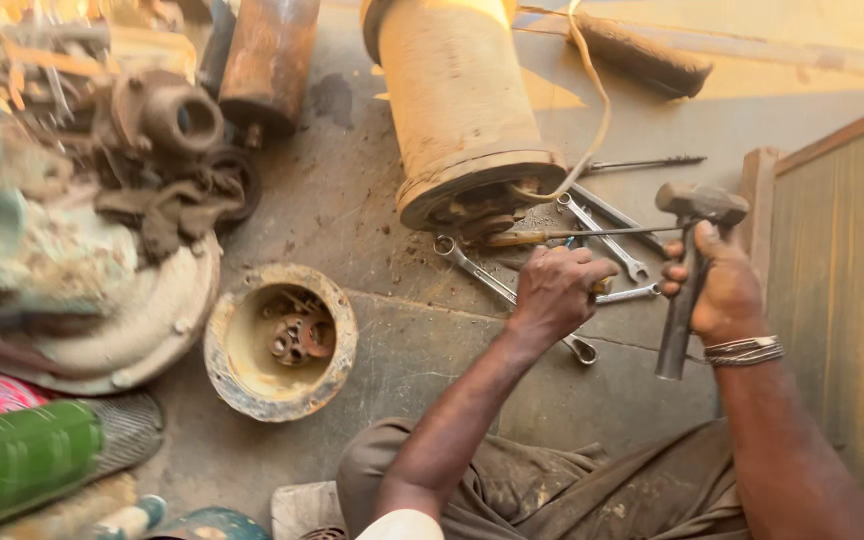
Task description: The person sits on the floor and uses a hammer and chisel to remove a component from a cylindrical motor. They then use a screwdriver to pry out a part and remove a circular metal piece from the motor.
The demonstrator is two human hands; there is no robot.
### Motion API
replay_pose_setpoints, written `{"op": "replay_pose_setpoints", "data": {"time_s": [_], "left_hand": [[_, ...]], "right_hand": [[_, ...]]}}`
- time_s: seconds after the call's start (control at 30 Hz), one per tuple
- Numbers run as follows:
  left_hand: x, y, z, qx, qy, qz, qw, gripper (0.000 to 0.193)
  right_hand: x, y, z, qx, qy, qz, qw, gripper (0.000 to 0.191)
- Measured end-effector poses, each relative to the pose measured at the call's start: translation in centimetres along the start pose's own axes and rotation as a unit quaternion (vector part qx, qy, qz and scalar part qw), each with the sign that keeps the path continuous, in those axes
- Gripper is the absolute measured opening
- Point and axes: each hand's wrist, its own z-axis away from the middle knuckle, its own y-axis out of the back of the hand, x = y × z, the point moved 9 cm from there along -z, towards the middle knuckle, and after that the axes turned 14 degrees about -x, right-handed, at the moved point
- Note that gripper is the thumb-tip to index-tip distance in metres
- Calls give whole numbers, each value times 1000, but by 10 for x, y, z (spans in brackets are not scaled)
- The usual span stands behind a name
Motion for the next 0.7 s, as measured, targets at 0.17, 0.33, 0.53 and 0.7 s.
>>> {"op": "replay_pose_setpoints", "data": {"time_s": [0.17,0.33,0.53,0.7], "left_hand": [[-26,-100,-56,-175,52,-159,970,28],[-74,-105,-79,-132,72,-133,980,28],[-83,-95,-77,-129,68,-126,981,24],[-73,-81,-80,-85,47,-134,986,23]], "right_hand": [[-17,17,6,-1,43,-51,998,22],[-19,22,5,-2,50,-73,996,17],[5,19,-10,-10,14,-72,997,21],[42,12,-31,98,13,-45,994,36]]}}
